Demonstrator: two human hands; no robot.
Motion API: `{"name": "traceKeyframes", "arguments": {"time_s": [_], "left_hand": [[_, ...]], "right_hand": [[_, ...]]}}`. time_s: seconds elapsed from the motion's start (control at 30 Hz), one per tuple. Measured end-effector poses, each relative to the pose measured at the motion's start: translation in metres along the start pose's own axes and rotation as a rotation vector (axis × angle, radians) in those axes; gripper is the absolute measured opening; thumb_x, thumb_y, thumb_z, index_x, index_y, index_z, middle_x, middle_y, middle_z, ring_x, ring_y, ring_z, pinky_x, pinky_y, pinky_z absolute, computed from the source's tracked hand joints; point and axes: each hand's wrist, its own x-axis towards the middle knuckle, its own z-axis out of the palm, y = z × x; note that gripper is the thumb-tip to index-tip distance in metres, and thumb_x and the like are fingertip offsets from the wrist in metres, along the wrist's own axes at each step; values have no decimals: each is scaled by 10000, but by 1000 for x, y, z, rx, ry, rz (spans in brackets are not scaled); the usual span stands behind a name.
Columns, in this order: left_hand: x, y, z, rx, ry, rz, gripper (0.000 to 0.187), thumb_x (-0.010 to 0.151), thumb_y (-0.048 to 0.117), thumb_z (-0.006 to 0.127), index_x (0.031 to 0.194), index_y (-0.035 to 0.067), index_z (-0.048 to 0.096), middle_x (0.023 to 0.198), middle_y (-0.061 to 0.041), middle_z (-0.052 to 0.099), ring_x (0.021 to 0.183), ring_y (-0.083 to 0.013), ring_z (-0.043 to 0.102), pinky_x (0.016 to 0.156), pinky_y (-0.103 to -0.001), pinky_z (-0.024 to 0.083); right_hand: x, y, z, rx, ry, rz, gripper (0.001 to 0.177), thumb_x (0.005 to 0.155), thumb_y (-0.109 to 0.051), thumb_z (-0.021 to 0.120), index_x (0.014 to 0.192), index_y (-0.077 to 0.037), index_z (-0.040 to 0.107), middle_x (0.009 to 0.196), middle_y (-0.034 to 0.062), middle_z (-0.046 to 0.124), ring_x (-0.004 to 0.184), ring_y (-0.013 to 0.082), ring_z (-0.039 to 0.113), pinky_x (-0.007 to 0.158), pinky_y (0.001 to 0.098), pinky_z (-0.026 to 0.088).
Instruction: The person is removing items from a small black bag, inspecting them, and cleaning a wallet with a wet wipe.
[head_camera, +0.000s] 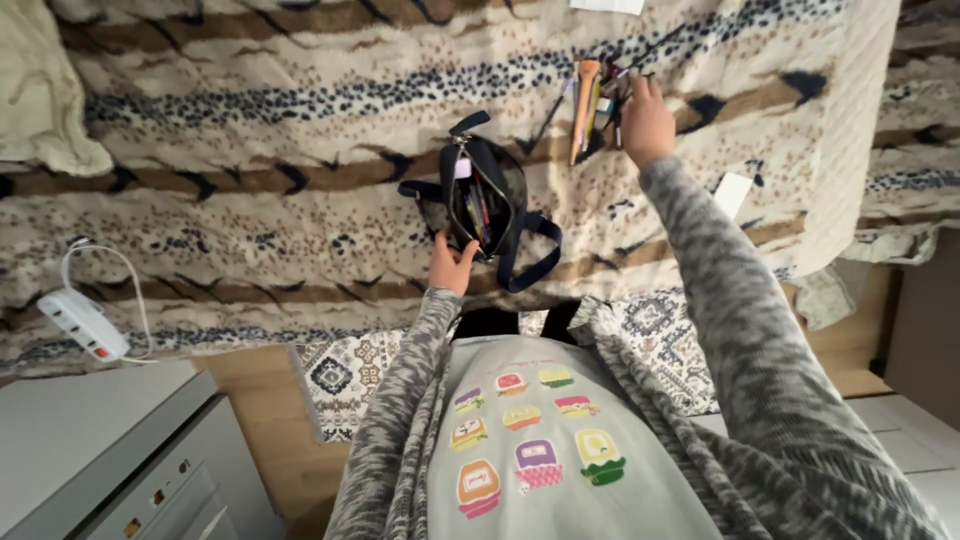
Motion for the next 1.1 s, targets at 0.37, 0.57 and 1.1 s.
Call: {"name": "traceKeyframes", "arguments": {"time_s": [0.37,0.57,1.1], "left_hand": [[-2,-2,16,-14,111,-13,755,897,461,765,1473,77,464,686,-51,617,630,-226,616,646,-398,519],[-30,51,-3,2,179,71,776,955,388,702,1547,29,350,808,-116,616,720,-279,611,692,-427,516],[-120,149,105,-197,-371,469,341,1103,338,482,1071,47,656,917,-146,697,850,-316,690,746,-399,529]], "right_hand": [[29,16,-11,-392,-134,-100,306,864,-147,639,1165,-93,661,1044,130,695,981,338,685,824,477,531],[-55,0,-39,95,38,-19,155,1000,-218,674,1056,-80,720,889,96,702,824,256,668,724,405,511],[-233,30,-101,865,-186,176,349,991,-154,653,1303,-3,614,1035,80,718,926,159,680,819,309,562]]}}
